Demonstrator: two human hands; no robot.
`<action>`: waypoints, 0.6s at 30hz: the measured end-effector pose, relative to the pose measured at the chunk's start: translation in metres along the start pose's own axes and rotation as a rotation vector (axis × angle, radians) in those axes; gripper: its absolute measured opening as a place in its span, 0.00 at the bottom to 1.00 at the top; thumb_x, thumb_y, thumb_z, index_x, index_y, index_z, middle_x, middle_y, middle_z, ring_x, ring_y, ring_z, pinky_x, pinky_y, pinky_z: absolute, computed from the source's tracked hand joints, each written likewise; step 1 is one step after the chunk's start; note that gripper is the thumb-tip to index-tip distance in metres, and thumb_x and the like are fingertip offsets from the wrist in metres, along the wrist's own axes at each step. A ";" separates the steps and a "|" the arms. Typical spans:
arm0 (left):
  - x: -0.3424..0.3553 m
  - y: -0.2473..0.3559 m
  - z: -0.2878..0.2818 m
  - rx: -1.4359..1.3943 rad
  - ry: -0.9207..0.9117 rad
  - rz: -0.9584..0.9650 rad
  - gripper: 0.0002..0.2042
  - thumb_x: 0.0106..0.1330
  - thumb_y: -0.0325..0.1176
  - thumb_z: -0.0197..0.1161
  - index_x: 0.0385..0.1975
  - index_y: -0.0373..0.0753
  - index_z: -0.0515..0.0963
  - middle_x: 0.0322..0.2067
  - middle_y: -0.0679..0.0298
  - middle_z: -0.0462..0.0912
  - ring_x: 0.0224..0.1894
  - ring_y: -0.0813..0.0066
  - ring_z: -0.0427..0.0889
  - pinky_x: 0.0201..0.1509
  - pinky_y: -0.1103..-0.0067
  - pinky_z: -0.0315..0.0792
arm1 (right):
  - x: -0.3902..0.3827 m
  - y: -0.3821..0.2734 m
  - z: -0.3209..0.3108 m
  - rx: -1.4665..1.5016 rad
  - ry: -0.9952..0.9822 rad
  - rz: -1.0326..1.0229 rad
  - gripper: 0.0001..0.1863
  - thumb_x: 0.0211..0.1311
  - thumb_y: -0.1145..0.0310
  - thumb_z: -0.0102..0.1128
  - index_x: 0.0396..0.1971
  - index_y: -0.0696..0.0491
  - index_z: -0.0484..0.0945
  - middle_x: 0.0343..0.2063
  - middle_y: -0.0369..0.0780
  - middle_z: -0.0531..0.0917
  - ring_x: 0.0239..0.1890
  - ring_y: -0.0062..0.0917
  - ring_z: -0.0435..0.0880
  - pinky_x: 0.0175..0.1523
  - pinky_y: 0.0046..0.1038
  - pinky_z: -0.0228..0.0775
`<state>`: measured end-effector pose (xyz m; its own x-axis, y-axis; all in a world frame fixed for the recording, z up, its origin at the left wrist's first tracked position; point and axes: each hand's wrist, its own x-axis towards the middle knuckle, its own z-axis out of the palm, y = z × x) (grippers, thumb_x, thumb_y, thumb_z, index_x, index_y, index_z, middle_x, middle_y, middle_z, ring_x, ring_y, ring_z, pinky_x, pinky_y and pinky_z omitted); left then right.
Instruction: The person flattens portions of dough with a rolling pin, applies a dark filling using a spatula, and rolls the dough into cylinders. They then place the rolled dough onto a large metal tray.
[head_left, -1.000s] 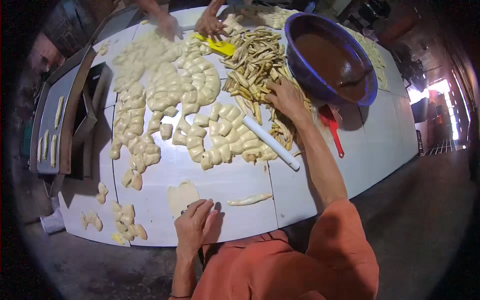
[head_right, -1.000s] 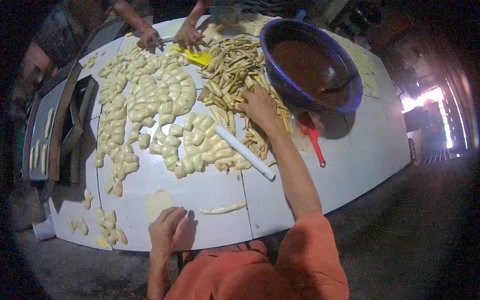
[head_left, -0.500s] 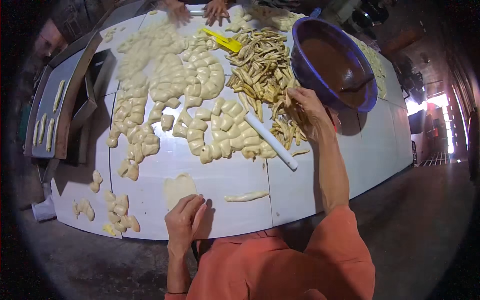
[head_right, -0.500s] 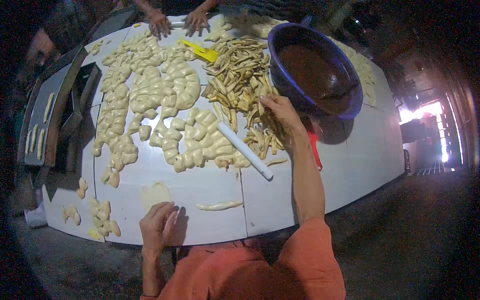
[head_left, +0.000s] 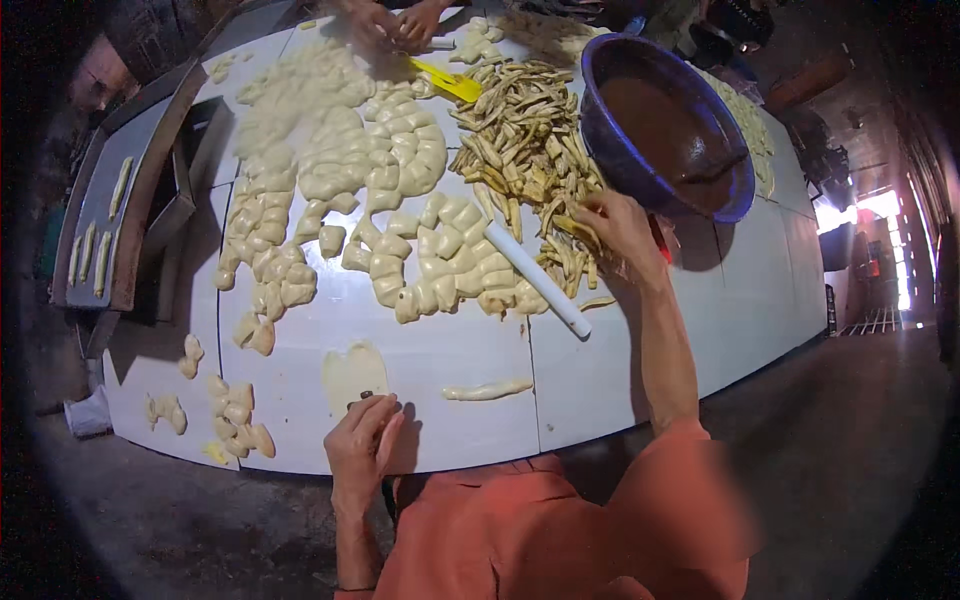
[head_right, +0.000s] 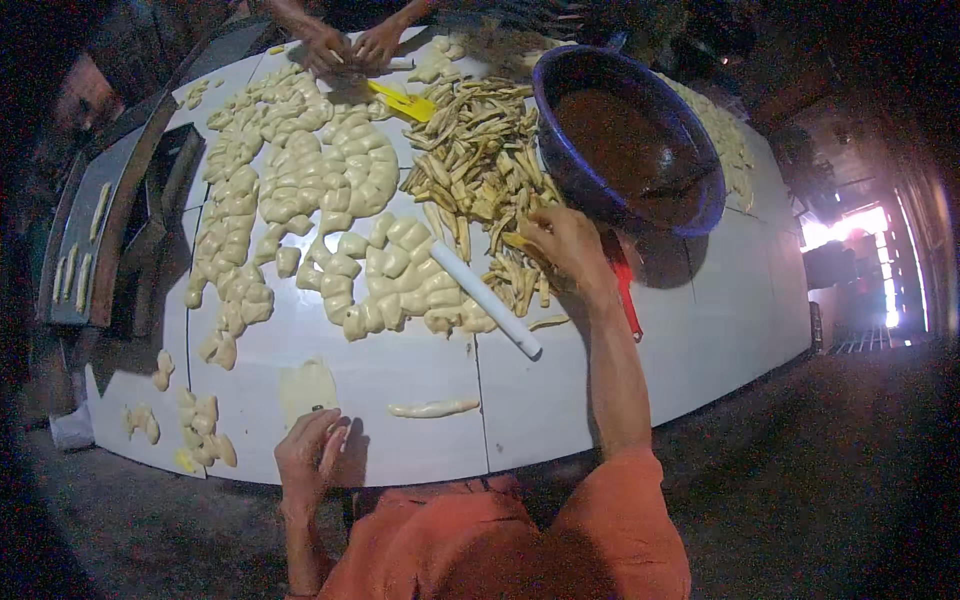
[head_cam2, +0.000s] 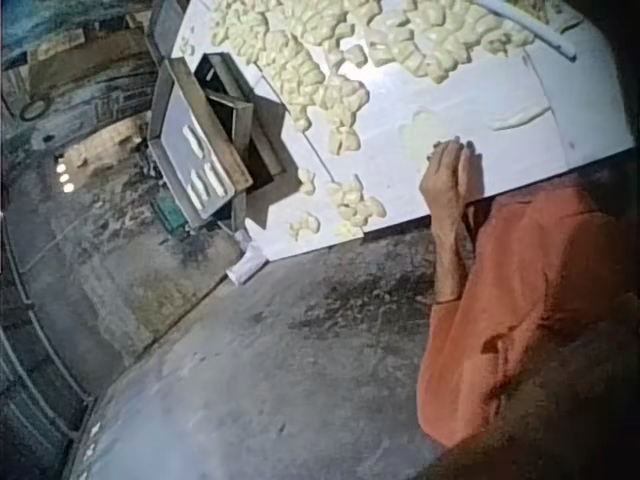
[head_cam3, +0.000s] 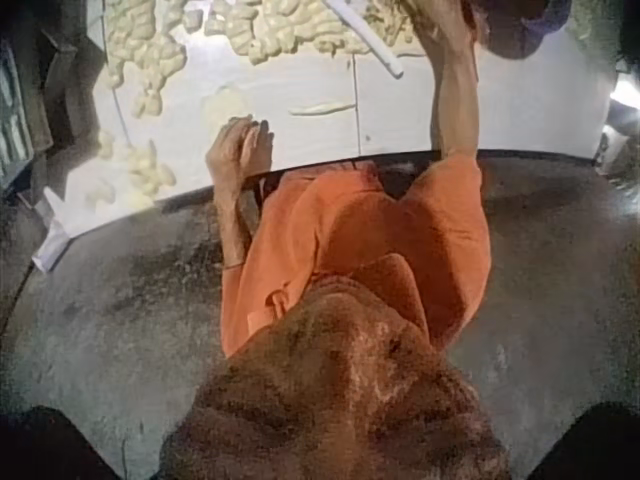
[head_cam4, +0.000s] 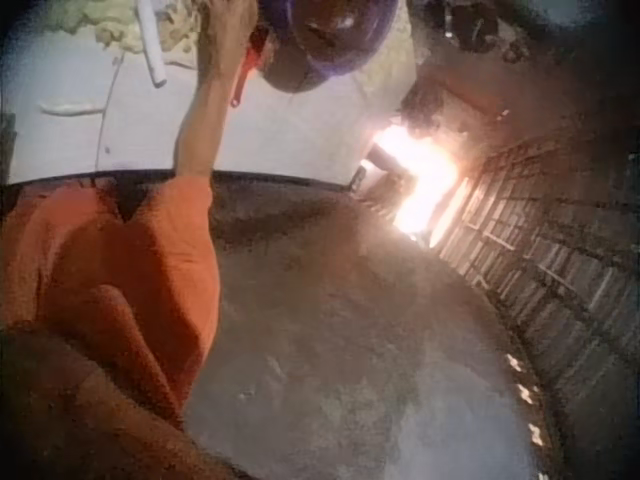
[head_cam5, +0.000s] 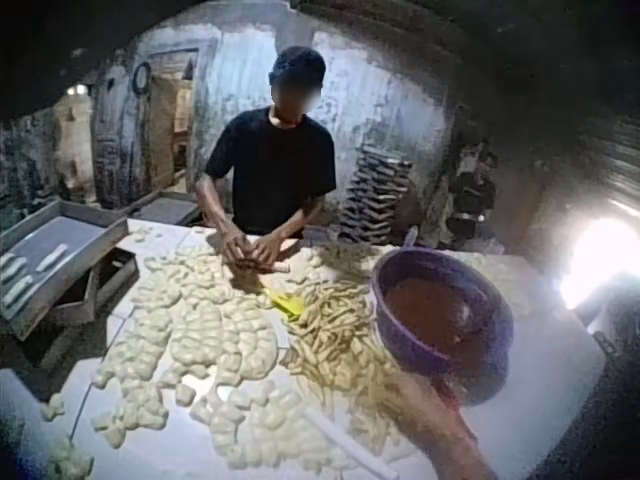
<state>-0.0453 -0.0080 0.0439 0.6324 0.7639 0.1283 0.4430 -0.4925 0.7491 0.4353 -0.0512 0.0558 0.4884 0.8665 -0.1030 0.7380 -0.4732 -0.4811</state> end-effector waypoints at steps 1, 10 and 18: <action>0.001 0.001 0.001 -0.004 0.019 0.014 0.11 0.65 0.27 0.72 0.46 0.36 0.85 0.41 0.59 0.88 0.33 0.69 0.88 0.33 0.77 0.81 | 0.009 0.000 0.007 -0.065 0.121 -0.049 0.22 0.59 0.57 0.70 0.49 0.56 0.86 0.46 0.50 0.87 0.50 0.44 0.86 0.54 0.43 0.76; -0.003 0.010 -0.001 0.003 0.036 0.008 0.11 0.64 0.26 0.73 0.45 0.34 0.84 0.40 0.57 0.88 0.36 0.64 0.89 0.38 0.74 0.82 | 0.063 -0.014 0.024 -0.100 0.327 -0.268 0.14 0.62 0.60 0.63 0.45 0.49 0.87 0.40 0.49 0.87 0.42 0.51 0.86 0.49 0.42 0.79; -0.045 -0.012 -0.024 -0.063 0.134 -0.231 0.11 0.65 0.24 0.71 0.46 0.33 0.83 0.42 0.52 0.88 0.39 0.61 0.89 0.40 0.73 0.83 | 0.003 -0.021 0.010 1.027 0.096 0.104 0.12 0.69 0.66 0.67 0.45 0.59 0.85 0.35 0.35 0.87 0.33 0.17 0.84 0.41 0.22 0.76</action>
<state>-0.0947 -0.0265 0.0444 0.4276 0.9034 0.0314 0.5225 -0.2753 0.8070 0.4165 -0.0370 0.0574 0.5955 0.7913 -0.1387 -0.0405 -0.1428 -0.9889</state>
